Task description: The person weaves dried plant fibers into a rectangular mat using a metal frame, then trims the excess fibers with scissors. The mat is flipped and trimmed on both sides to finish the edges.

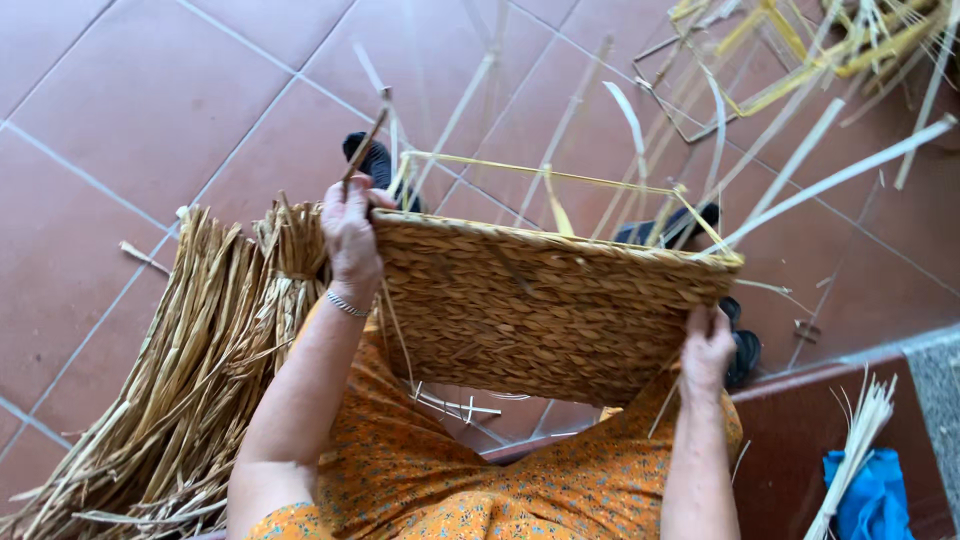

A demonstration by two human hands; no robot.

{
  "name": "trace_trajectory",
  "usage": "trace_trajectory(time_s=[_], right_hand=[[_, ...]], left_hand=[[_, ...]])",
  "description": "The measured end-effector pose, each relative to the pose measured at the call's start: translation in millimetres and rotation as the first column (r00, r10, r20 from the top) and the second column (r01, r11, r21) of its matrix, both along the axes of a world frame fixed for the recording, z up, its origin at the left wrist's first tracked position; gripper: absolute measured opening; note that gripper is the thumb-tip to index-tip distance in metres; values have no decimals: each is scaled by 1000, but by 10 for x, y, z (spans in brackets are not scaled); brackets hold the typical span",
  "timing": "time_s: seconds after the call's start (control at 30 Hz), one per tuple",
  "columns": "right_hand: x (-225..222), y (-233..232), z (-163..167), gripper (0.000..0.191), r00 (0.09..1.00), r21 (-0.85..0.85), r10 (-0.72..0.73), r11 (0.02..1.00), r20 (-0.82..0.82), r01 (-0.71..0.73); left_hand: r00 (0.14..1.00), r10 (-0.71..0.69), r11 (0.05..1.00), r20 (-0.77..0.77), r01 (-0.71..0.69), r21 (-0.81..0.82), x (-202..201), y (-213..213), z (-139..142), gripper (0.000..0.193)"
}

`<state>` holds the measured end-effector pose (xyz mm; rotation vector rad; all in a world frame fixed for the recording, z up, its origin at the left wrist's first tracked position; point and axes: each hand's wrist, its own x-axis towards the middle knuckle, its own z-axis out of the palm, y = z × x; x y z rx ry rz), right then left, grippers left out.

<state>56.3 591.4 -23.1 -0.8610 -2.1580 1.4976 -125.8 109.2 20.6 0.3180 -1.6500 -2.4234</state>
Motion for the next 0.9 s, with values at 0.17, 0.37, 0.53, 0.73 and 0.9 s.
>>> trace_trajectory(time_s=[0.17,0.37,0.53,0.73,0.9], right_hand=[[-64,110,331,30,984,24,76,997,-160,-74],[8,298,499,32,960,-88,130,984,-247,-156],[99,234,451,28,947,-264,136,940,-290,-215],[-73,-19,558,14,900,-400,130,863,-416,-310],[-451,-193,662,13,893,-418,163,839,-420,-349]], left_hand=[[992,123,988,-13,-121,91,479,163,115,17],[962,265,940,58,-271,205,1276,105,470,29],[925,358,916,129,-375,143,1777,84,518,28],[918,395,904,-45,-380,195,2040,-130,279,18],[956,207,822,208,-285,493,2059,-399,232,44]])
